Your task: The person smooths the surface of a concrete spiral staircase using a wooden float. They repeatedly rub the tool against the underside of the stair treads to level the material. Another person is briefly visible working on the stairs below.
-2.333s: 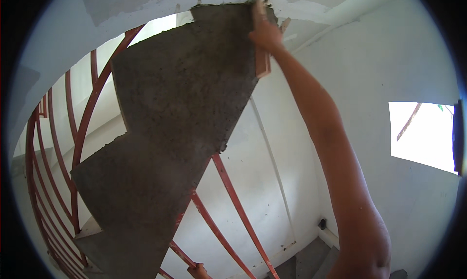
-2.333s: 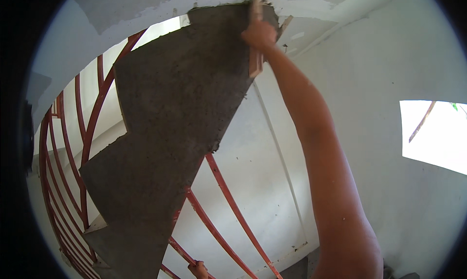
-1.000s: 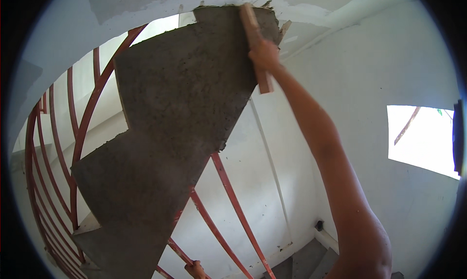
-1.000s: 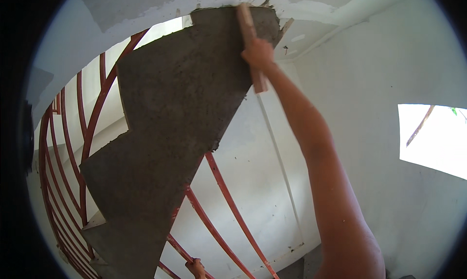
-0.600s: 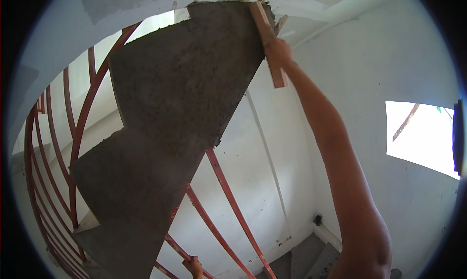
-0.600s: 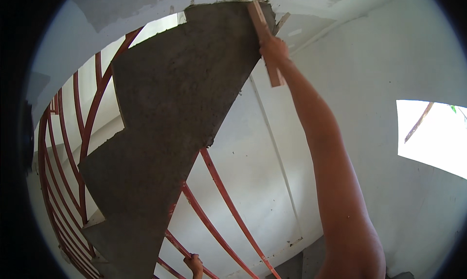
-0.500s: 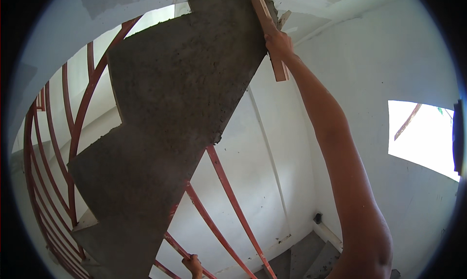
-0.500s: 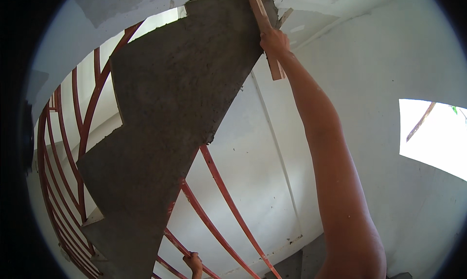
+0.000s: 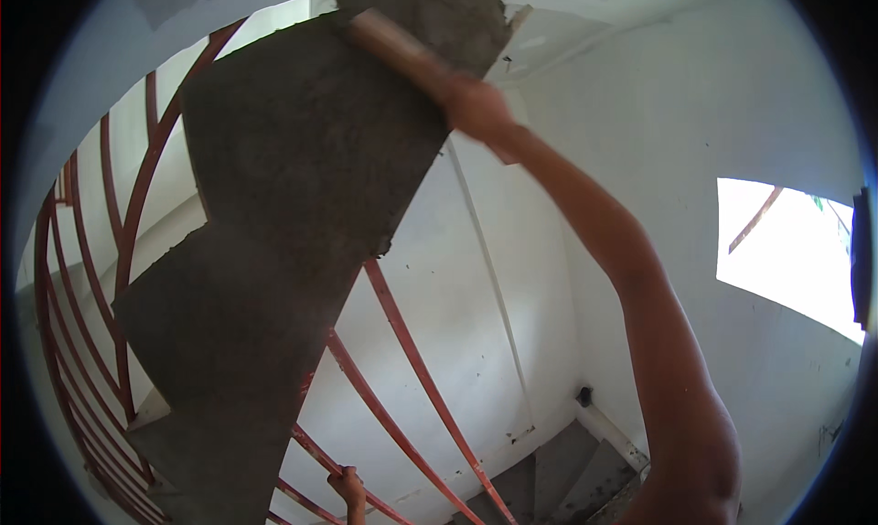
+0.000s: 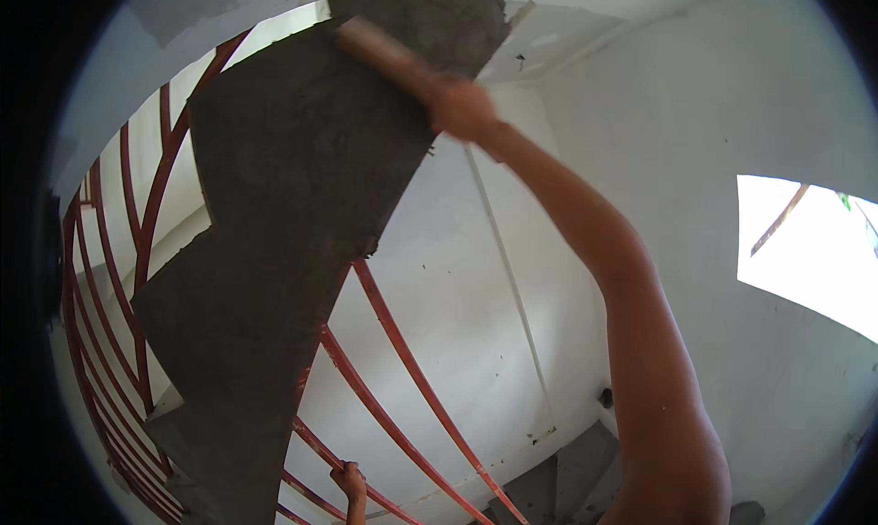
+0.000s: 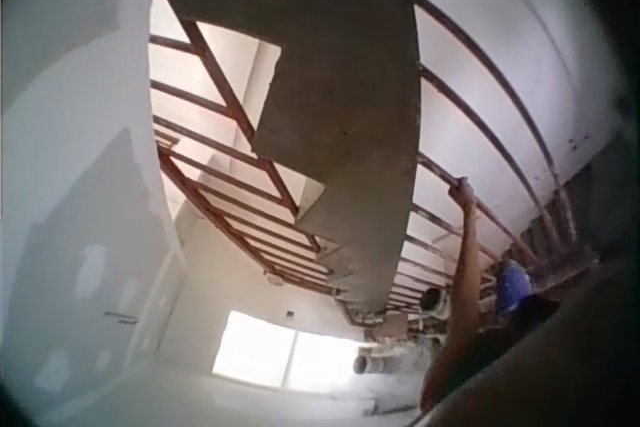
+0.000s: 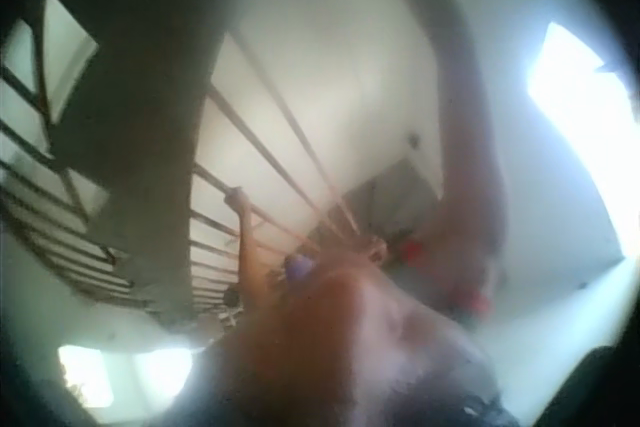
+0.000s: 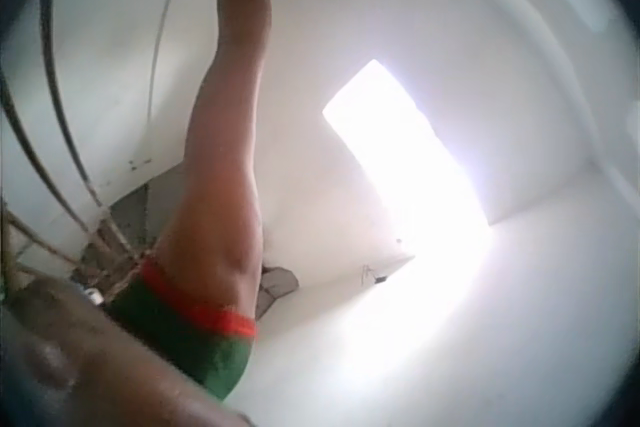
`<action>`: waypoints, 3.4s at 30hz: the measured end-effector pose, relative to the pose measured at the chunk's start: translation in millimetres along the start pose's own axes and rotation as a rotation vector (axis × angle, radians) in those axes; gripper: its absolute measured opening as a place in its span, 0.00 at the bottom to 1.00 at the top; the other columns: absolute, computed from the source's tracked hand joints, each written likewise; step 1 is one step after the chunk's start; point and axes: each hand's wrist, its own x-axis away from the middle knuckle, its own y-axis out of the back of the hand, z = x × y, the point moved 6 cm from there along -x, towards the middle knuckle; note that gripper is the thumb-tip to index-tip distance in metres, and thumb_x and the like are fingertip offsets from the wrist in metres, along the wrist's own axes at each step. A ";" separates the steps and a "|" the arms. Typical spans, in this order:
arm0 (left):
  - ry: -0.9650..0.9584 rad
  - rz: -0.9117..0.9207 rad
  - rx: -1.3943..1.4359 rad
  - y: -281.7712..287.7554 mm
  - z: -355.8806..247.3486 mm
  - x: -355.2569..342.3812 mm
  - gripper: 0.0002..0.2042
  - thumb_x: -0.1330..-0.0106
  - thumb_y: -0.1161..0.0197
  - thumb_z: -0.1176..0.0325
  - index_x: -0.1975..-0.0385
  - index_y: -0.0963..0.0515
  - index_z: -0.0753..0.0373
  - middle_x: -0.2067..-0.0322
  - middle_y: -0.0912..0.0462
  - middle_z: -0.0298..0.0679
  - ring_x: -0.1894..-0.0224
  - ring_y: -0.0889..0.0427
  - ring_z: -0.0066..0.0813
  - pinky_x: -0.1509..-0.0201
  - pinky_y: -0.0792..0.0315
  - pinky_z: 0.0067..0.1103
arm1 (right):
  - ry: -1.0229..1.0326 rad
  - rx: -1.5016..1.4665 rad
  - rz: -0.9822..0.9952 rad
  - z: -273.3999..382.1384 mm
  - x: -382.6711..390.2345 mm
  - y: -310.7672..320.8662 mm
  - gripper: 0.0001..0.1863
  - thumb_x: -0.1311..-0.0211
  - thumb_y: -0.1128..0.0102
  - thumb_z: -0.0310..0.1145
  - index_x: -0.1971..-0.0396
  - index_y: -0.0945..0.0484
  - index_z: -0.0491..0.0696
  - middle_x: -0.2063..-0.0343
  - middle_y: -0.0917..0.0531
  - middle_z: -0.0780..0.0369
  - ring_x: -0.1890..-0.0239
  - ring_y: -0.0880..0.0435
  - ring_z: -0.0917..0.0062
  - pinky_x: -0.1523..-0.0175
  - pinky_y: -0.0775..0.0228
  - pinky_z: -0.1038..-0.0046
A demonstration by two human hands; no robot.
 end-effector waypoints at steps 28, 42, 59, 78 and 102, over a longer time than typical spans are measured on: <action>-0.003 0.064 -0.010 -2.3 -3.3 5.9 0.11 0.52 0.46 0.72 0.91 0.39 0.58 0.93 0.40 0.26 0.93 0.40 0.15 0.90 0.47 0.17 | 0.245 -0.227 0.043 164.6 98.1 9.8 0.37 0.49 0.43 0.28 0.37 0.45 0.56 0.76 0.24 0.59 0.74 0.22 0.62 0.72 0.28 0.63; -0.114 0.009 -0.127 -3.5 7.9 2.3 0.12 0.51 0.44 0.72 0.92 0.36 0.63 0.93 0.37 0.29 0.91 0.38 0.19 0.87 0.44 0.21 | -0.390 -0.426 0.159 86.7 471.6 158.6 0.26 0.43 0.48 0.28 0.45 0.41 0.35 0.72 0.21 0.47 0.71 0.19 0.57 0.68 0.27 0.64; 0.050 0.013 0.009 -4.1 -1.1 5.7 0.11 0.51 0.45 0.74 0.92 0.37 0.60 0.93 0.41 0.28 0.94 0.42 0.18 0.92 0.47 0.18 | -1.431 -0.653 0.729 232.2 708.9 119.0 0.33 0.48 0.42 0.32 0.40 0.39 0.48 0.73 0.23 0.49 0.68 0.21 0.68 0.60 0.31 0.70; 0.045 0.030 -0.004 -6.2 -9.5 15.3 0.13 0.50 0.45 0.75 0.91 0.40 0.57 0.93 0.43 0.26 0.94 0.44 0.16 0.91 0.48 0.17 | -0.795 -0.635 0.391 120.2 493.2 113.0 0.34 0.47 0.44 0.28 0.39 0.44 0.44 0.74 0.21 0.47 0.74 0.22 0.52 0.68 0.31 0.59; 0.030 0.066 -0.008 -0.5 -2.6 9.5 0.10 0.51 0.44 0.74 0.89 0.37 0.59 0.92 0.39 0.27 0.92 0.39 0.17 0.89 0.45 0.18 | 0.052 -0.117 0.084 146.3 -6.6 5.2 0.36 0.49 0.45 0.34 0.37 0.44 0.60 0.64 0.21 0.55 0.66 0.19 0.59 0.62 0.26 0.62</action>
